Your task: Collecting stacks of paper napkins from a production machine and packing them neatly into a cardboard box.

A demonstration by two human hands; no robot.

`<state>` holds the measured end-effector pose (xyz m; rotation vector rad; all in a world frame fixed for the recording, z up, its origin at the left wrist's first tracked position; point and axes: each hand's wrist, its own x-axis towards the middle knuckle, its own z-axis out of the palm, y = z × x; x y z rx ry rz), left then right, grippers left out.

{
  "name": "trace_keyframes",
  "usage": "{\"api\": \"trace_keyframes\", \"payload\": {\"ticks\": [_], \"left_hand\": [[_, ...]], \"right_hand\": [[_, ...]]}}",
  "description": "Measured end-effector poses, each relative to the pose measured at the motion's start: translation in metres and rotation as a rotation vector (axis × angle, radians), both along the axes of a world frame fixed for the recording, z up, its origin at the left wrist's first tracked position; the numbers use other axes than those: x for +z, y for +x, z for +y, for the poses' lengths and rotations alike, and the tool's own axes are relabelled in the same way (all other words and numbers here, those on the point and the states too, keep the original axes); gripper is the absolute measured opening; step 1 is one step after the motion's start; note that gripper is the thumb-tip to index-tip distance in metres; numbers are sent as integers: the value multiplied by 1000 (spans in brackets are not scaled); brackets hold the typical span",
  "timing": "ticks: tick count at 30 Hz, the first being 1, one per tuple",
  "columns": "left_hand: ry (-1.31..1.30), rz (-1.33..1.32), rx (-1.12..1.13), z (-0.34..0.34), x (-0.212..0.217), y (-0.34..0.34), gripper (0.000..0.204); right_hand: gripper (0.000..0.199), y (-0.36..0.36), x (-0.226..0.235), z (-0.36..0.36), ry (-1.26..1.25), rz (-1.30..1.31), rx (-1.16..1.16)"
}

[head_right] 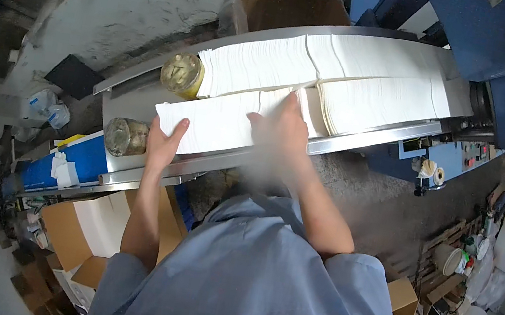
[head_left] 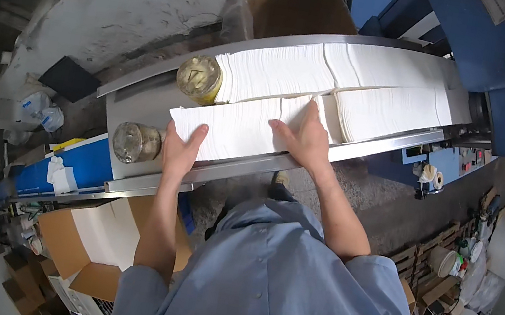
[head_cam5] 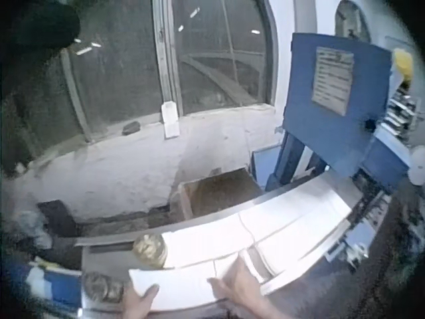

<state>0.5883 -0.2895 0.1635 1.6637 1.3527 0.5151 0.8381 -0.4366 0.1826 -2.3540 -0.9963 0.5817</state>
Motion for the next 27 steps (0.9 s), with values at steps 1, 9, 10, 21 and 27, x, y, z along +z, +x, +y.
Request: {"api": "trace_keyframes", "payload": {"ticks": [1, 9, 10, 21, 27], "left_hand": [[-1, -42, 16, -1, -3, 1, 55], [93, -181, 157, -22, 13, 0, 57], [18, -272, 212, -29, 17, 3, 64], [429, -141, 430, -95, 70, -121, 89], [500, -456, 749, -145, 60, -285, 88]], "right_hand": [[114, 1, -1, -1, 18, 37, -16], [91, 19, -37, -8, 438, 184, 46], [84, 15, -15, -8, 416, 416, -8], [95, -78, 35, 0, 641, 136, 294], [95, -252, 74, 31, 648, 215, 624]]}}
